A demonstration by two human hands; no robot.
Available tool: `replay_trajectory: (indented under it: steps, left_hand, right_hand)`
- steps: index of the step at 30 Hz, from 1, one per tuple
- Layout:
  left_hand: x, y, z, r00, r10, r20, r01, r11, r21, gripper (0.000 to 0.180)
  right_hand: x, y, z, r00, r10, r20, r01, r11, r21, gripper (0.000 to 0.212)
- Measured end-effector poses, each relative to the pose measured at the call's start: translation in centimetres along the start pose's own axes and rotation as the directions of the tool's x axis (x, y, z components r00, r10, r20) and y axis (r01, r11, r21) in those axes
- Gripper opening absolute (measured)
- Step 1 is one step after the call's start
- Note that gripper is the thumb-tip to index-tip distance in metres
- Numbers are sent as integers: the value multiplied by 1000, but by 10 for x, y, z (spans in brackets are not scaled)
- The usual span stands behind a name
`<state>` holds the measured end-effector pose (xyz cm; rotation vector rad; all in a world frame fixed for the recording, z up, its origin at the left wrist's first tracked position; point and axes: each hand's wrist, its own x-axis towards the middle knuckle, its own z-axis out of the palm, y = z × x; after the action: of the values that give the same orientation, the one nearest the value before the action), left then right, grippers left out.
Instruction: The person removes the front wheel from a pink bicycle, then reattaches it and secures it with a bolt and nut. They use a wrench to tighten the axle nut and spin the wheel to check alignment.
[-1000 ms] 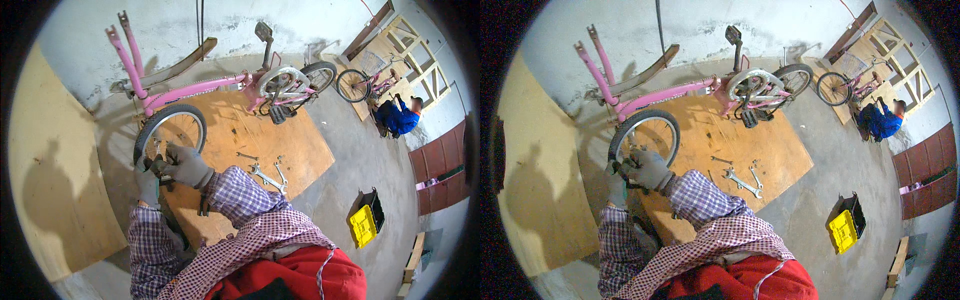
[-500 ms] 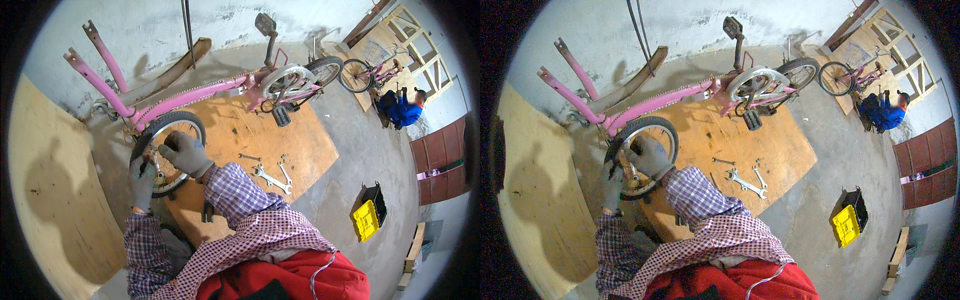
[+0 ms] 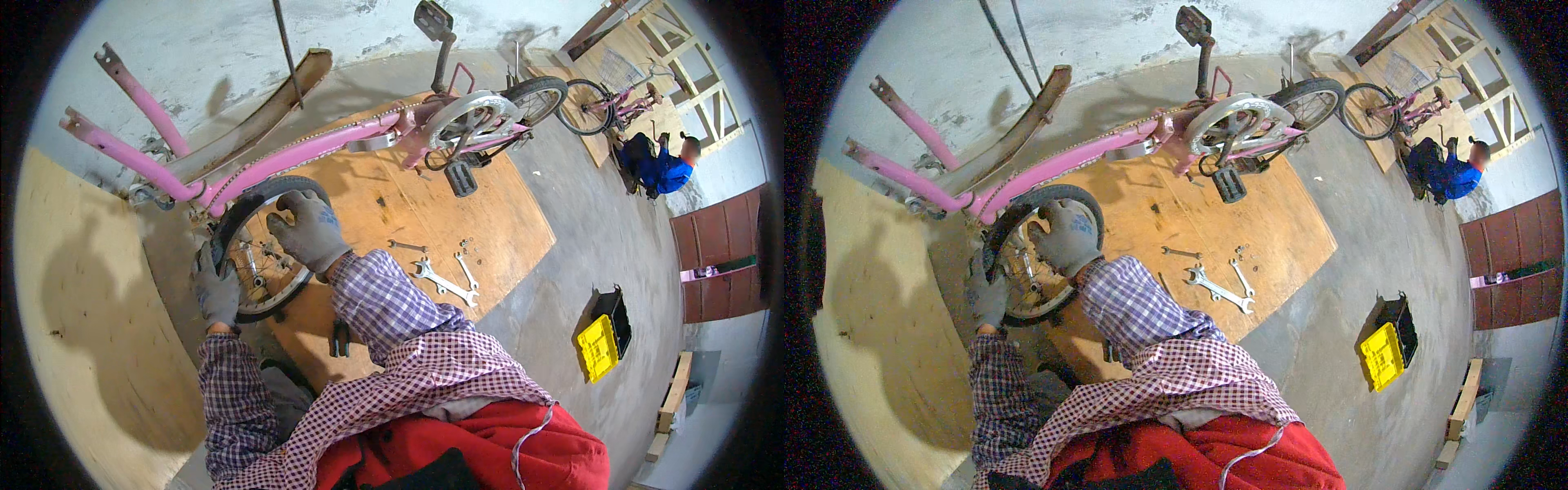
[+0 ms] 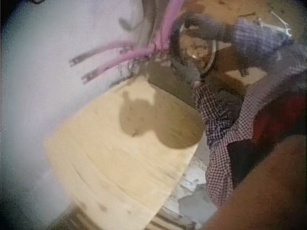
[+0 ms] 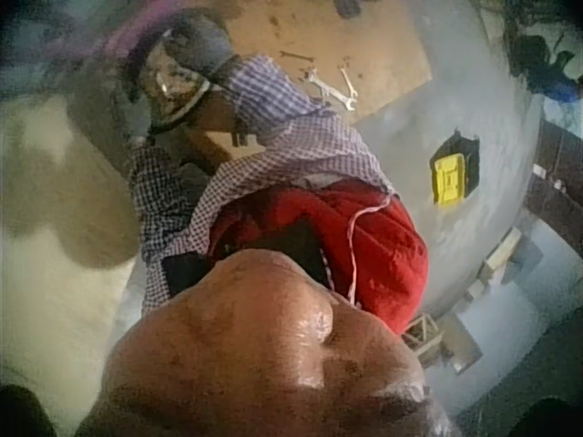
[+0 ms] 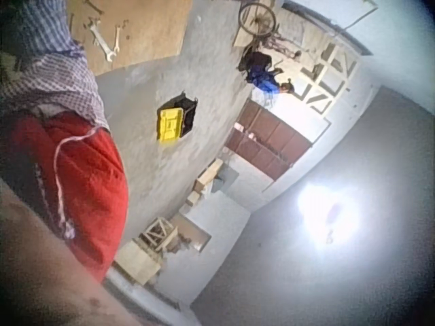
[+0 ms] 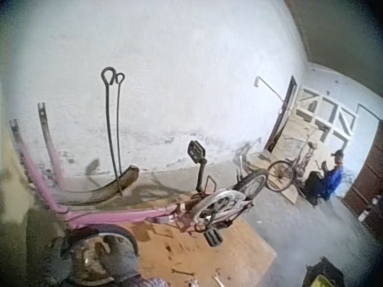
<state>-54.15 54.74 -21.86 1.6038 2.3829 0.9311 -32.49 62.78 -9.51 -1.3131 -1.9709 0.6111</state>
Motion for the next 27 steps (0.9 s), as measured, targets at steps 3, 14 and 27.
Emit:
replay_trajectory:
  steps: [3, 14, 27]
  left_hand:
    - [5, 8, 13, 998, 42, -53, -51, 983, -177, 65]
    - [0, 43, 34, 999, -26, 23, 31, 976, -217, 70]
    - [-4, 73, 42, 994, -71, 77, 81, 988, -129, 76]
  right_hand:
    - [9, 11, -11, 1000, 12, 0, -12, 999, -31, 38]
    - [48, 142, -125, 908, 236, -346, -224, 972, 75, 39]
    - [15, 338, -259, 474, 601, -643, -703, 699, 135, 83]
